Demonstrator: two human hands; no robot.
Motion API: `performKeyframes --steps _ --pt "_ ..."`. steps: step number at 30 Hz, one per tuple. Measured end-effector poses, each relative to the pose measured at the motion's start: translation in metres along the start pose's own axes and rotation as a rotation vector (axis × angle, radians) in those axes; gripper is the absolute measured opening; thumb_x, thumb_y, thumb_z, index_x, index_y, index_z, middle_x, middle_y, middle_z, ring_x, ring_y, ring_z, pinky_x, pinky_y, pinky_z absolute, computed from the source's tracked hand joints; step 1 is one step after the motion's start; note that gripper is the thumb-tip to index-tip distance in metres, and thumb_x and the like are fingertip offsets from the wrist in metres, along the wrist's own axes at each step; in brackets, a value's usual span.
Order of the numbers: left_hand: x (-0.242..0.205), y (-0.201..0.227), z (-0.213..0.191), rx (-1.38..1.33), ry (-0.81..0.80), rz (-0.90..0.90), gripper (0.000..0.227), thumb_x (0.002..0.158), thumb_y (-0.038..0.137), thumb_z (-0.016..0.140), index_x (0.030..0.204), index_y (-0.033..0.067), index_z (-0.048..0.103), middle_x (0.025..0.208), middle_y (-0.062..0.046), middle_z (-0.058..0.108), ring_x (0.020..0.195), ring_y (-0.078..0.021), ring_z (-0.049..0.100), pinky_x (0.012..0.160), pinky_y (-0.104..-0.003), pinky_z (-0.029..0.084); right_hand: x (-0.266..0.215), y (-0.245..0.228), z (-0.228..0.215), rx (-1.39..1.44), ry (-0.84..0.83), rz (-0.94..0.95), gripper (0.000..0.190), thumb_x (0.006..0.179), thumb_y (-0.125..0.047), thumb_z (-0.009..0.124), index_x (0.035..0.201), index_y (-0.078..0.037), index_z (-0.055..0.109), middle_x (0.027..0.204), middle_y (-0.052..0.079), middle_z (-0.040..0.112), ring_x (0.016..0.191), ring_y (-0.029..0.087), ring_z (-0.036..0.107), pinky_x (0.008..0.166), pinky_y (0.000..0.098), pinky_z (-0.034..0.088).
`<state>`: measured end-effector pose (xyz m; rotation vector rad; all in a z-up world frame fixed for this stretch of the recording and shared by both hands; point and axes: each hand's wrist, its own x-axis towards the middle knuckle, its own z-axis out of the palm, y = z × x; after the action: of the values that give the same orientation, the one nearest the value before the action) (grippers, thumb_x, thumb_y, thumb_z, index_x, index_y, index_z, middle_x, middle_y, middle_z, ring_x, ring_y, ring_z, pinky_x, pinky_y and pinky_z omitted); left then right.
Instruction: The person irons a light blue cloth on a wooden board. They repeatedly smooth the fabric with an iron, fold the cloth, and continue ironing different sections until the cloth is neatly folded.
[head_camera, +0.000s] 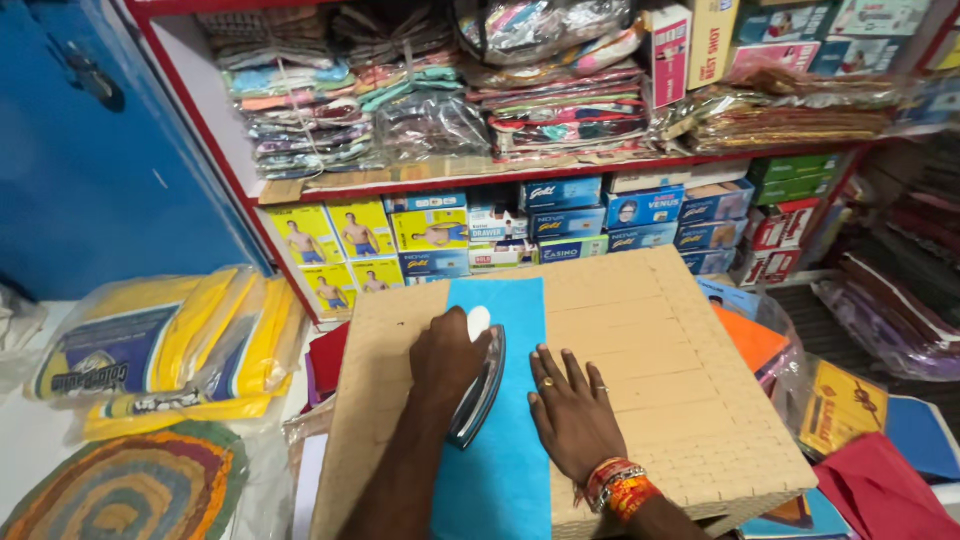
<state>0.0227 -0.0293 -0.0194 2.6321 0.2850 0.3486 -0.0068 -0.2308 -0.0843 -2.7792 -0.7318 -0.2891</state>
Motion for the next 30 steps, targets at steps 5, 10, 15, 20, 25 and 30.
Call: performKeyframes --steps 5,10,15,20,25,30 --pt "0.001 0.005 -0.012 0.024 0.014 -0.059 0.045 0.095 0.044 0.064 0.106 0.0009 0.061 0.103 -0.022 0.071 0.097 -0.0427 0.07 0.085 -0.054 0.055 -0.002 -0.002 -0.004 -0.002 -0.014 0.034 0.062 0.101 -0.039 0.036 0.157 -0.013 0.03 0.165 0.003 0.026 0.152 0.031 0.021 0.121 0.0522 0.014" --pt "-0.044 0.006 -0.019 0.03 -0.101 -0.061 0.04 0.097 0.042 0.061 0.109 0.0038 0.06 0.102 -0.022 0.072 0.096 -0.0428 0.071 0.084 -0.056 0.054 -0.003 -0.003 -0.001 -0.057 0.005 0.009 0.061 0.102 -0.038 0.037 0.156 -0.011 0.031 0.165 0.005 0.027 0.15 0.032 0.022 0.12 0.0523 0.015" --pt "-0.027 -0.004 -0.01 0.013 -0.024 -0.021 0.041 0.097 0.043 0.062 0.104 0.0022 0.062 0.099 -0.021 0.072 0.093 -0.0429 0.071 0.082 -0.055 0.055 -0.002 0.0 0.008 -0.063 0.058 0.005 0.062 0.101 -0.039 0.036 0.157 -0.014 0.029 0.165 0.003 0.028 0.15 0.031 0.023 0.119 0.0514 0.016" --pt "0.013 -0.01 0.011 0.039 0.073 -0.017 0.044 0.095 0.043 0.065 0.104 -0.0001 0.062 0.095 -0.022 0.071 0.088 -0.042 0.071 0.081 -0.053 0.056 0.001 -0.001 0.009 -0.078 0.008 0.04 0.064 0.101 -0.042 0.035 0.158 -0.017 0.024 0.169 0.001 0.025 0.152 0.029 0.02 0.121 0.0508 0.014" --pt "-0.022 -0.023 0.02 -0.045 0.053 0.077 0.041 0.092 0.042 0.067 0.102 0.0016 0.066 0.094 -0.022 0.073 0.09 -0.0429 0.071 0.082 -0.055 0.055 0.0 0.001 0.011 -0.117 -0.042 0.058 0.064 0.101 -0.043 0.034 0.159 -0.018 0.023 0.167 -0.001 0.022 0.153 0.028 0.019 0.122 0.0502 0.014" --pt "-0.052 -0.029 -0.014 -0.092 -0.056 0.045 0.051 0.083 0.052 0.071 0.098 0.0026 0.073 0.098 -0.022 0.073 0.096 -0.0421 0.071 0.086 -0.053 0.056 0.001 0.007 0.016 -0.082 -0.038 0.036 0.063 0.102 -0.044 0.035 0.159 -0.019 0.024 0.168 0.0 0.02 0.153 0.029 0.019 0.122 0.0509 0.013"
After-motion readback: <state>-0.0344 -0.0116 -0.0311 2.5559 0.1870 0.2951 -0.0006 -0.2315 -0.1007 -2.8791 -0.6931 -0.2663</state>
